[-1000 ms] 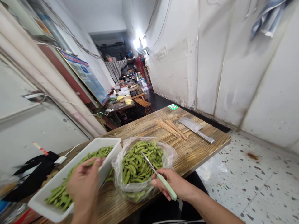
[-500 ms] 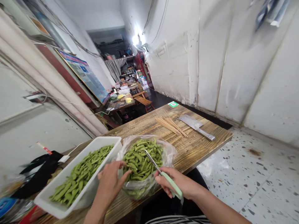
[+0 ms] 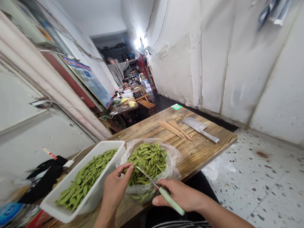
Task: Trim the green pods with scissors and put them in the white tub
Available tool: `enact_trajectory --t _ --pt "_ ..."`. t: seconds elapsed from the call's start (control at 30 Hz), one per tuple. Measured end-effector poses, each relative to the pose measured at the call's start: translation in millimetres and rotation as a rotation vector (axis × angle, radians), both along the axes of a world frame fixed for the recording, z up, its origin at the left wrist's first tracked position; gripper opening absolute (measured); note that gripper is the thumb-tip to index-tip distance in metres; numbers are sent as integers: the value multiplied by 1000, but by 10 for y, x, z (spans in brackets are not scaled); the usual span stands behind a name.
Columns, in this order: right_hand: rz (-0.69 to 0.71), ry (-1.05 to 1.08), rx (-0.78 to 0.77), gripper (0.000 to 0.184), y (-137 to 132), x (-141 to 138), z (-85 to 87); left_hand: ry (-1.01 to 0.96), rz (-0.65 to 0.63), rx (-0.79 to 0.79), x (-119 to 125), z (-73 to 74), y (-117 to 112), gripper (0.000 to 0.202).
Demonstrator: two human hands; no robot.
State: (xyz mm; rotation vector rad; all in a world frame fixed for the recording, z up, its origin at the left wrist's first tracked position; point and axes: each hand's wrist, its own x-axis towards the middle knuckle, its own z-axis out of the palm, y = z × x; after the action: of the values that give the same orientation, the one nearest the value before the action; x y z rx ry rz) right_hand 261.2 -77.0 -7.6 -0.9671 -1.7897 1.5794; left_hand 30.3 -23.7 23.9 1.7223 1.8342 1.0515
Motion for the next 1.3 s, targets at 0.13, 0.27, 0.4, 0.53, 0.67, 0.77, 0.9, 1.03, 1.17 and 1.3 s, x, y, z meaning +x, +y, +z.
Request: enact_trajectory --t 0.13,0.27,0.4,0.53,0.67,0.77,0.9,1.03,1.17,1.3 --pt "-17 29 -92 45 38 -16 -58 -42 6 29 140 17 -8 33" --pt "-23 143 -174 52 69 -51 -77 -71 -26 16 234 -12 -49 27" --pt "-58 150 -160 54 100 -79 -60 -98 -80 -45 304 -20 -93 27" --pt "-77 159 -173 48 141 -103 -88 -134 -117 -111 330 -25 -94 30" --pt "-136 211 -293 41 173 -141 -158 -305 -136 -183 300 -104 -23 34" --pt "-183 203 -352 42 181 -146 -209 -533 -125 -186 279 -196 49 39" --pt "-147 180 -284 51 155 -77 -226 -701 -102 -105 260 -269 105 37" --pt "-85 163 -160 55 117 7 -151 -781 -145 -110 245 -258 95 39" --pt "-104 127 -103 58 117 13 -41 -693 -213 -140 262 -230 55 41" --pt "-133 70 11 50 149 -10 24 -500 -216 -139 280 -187 11 38"
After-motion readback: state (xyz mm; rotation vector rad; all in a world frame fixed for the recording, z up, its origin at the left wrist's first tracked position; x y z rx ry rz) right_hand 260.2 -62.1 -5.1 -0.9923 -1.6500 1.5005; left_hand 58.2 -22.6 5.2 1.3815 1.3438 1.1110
